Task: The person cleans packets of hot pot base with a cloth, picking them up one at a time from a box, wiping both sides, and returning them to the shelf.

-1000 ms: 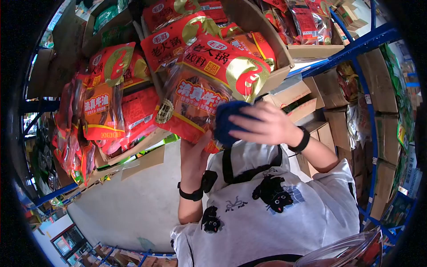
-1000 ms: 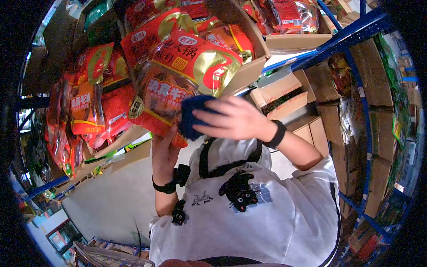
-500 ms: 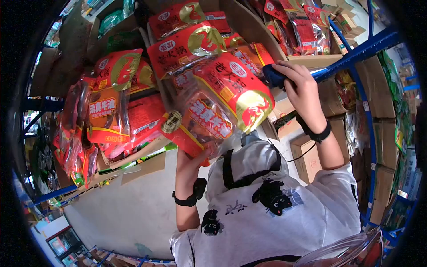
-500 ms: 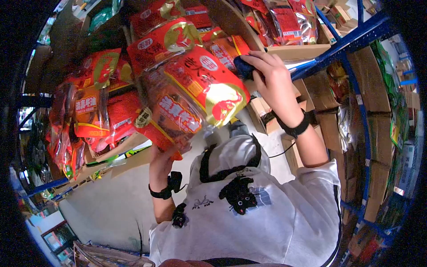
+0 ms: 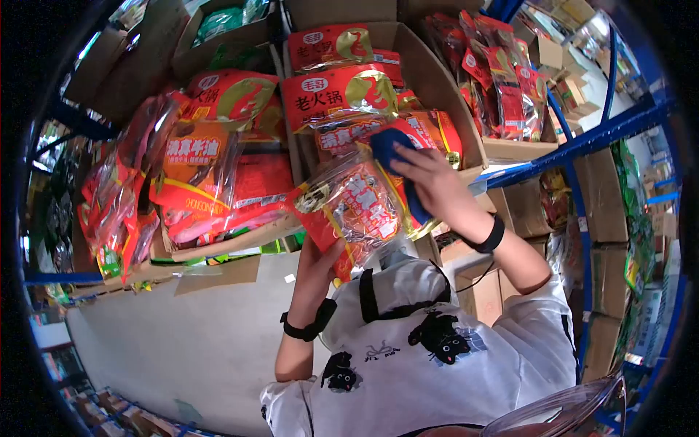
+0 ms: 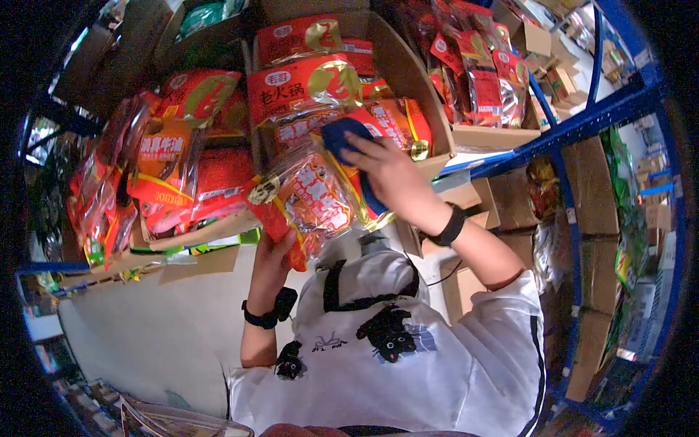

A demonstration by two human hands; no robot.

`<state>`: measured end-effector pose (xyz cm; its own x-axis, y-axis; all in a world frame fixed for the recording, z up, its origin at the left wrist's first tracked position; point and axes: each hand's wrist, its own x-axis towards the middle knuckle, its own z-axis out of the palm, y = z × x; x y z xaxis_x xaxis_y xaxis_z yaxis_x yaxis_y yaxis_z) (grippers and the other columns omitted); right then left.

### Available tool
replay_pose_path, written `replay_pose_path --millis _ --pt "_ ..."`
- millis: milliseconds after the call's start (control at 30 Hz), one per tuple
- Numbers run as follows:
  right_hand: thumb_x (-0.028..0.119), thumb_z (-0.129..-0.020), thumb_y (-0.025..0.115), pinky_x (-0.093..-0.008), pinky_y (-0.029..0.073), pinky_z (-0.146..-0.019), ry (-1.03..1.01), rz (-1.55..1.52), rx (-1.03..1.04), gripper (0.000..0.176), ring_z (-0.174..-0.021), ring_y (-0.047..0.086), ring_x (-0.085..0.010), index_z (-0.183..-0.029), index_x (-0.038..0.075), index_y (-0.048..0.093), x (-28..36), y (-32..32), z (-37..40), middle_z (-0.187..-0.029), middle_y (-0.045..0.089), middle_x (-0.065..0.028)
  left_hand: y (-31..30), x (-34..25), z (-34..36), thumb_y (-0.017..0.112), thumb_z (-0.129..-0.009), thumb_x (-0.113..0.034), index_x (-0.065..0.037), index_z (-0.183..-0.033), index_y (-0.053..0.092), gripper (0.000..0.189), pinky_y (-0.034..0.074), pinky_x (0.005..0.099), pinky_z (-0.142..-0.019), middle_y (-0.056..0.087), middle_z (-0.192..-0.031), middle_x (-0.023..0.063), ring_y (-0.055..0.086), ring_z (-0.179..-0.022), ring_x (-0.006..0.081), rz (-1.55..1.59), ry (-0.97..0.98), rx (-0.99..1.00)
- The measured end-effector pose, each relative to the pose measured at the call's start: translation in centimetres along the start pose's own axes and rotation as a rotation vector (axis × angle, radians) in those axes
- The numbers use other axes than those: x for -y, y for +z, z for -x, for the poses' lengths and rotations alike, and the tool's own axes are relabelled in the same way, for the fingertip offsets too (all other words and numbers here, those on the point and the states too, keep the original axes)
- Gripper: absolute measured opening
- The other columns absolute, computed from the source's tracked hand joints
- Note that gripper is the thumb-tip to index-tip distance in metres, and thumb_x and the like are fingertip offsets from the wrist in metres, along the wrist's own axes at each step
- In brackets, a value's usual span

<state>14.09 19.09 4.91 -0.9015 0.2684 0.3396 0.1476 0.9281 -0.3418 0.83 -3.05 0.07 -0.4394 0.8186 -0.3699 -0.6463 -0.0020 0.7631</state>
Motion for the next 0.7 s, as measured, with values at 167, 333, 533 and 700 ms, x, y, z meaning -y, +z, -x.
replay_pose_path --millis 167,333,533,700 --pt "-0.006 -0.068 0.052 -0.0395 0.046 -0.086 0.094 0.13 0.116 0.043 -0.097 0.056 -0.0349 -0.108 0.005 0.063 -4.7 -1.2 0.2 -0.116 0.058 -0.0158 0.1 -0.1 -0.4 0.057 -0.088 -0.006 -0.001 -0.134 0.029 0.054 0.046 0.0315 -0.092 0.047 -0.128 0.0103 0.051 -0.112 0.017 -0.035 0.091 0.05" --pt "-0.002 -0.071 0.054 -0.0407 0.044 -0.088 0.096 0.01 0.013 0.029 -0.098 0.056 -0.0349 -0.098 0.002 0.064 -3.0 -5.7 -3.9 -0.101 0.062 -0.0167 -0.6 0.9 -1.1 0.057 -0.088 -0.005 -0.001 -0.134 0.03 0.053 0.043 0.0306 -0.094 0.048 -0.126 0.0094 0.05 -0.112 0.0153 0.034 0.143 0.111" --pt "-0.006 -0.07 0.053 -0.0387 0.041 -0.091 -0.344 -0.237 0.105 0.041 -0.101 0.055 -0.03 -0.108 0.007 0.061 5.5 -2.8 -8.5 -0.109 0.061 -0.0108 -1.3 2.1 -1.4 0.049 -0.091 -0.001 -0.003 -0.135 0.029 0.049 0.044 0.0336 -0.096 0.045 -0.13 0.0087 0.049 -0.116 0.0181 -0.025 0.182 0.129" --pt "-0.005 -0.067 0.056 -0.0394 0.042 -0.093 -0.392 -0.068 0.217 0.045 -0.106 0.05 -0.0289 -0.109 0.011 0.062 7.6 0.0 -7.3 -0.116 0.058 -0.0044 -1.2 3.3 -1.5 0.056 -0.088 -0.004 -0.002 -0.13 0.032 0.048 0.043 0.0287 -0.092 0.051 -0.121 0.0089 0.051 -0.11 0.0141 -0.058 0.259 0.06"
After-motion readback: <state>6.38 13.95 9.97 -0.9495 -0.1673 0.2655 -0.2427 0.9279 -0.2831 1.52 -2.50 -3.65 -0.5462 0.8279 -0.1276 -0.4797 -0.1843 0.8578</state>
